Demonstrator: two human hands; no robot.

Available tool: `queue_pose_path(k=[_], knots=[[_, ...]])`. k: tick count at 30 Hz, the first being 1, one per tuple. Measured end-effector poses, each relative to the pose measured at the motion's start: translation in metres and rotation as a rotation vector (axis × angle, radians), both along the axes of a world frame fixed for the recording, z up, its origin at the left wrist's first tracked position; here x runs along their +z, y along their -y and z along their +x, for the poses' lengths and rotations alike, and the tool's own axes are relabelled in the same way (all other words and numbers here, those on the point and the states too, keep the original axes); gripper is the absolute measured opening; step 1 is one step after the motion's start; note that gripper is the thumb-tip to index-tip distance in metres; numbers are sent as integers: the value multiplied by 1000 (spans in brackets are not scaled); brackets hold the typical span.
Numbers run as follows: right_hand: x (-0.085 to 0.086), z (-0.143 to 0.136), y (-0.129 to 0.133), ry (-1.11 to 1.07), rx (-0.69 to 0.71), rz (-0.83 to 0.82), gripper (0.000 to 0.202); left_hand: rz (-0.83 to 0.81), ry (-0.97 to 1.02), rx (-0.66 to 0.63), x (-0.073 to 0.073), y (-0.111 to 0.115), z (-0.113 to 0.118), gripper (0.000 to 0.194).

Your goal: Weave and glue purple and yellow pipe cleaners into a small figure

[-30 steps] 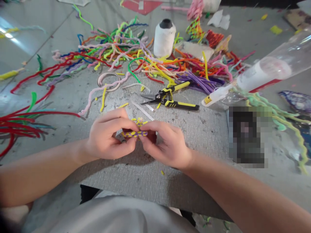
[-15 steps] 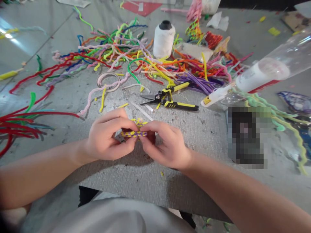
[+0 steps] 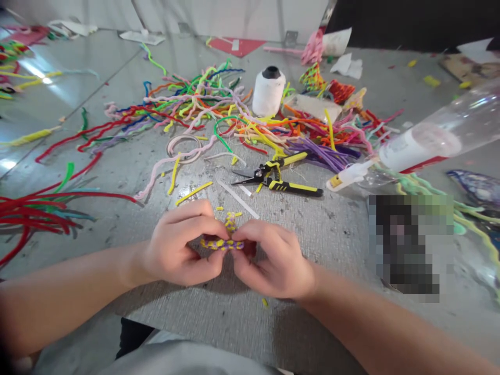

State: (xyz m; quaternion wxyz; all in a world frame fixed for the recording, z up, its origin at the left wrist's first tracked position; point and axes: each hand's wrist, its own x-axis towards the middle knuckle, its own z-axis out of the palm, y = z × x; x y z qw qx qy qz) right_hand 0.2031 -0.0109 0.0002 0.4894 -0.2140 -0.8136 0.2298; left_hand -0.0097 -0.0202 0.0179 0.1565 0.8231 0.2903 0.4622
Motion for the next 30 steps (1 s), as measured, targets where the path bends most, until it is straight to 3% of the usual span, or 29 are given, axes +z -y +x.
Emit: queue_pose_path(k=[30], knots=[[1,-2,-1,10,6,29,21,3,-28,0,1,3,0,9]])
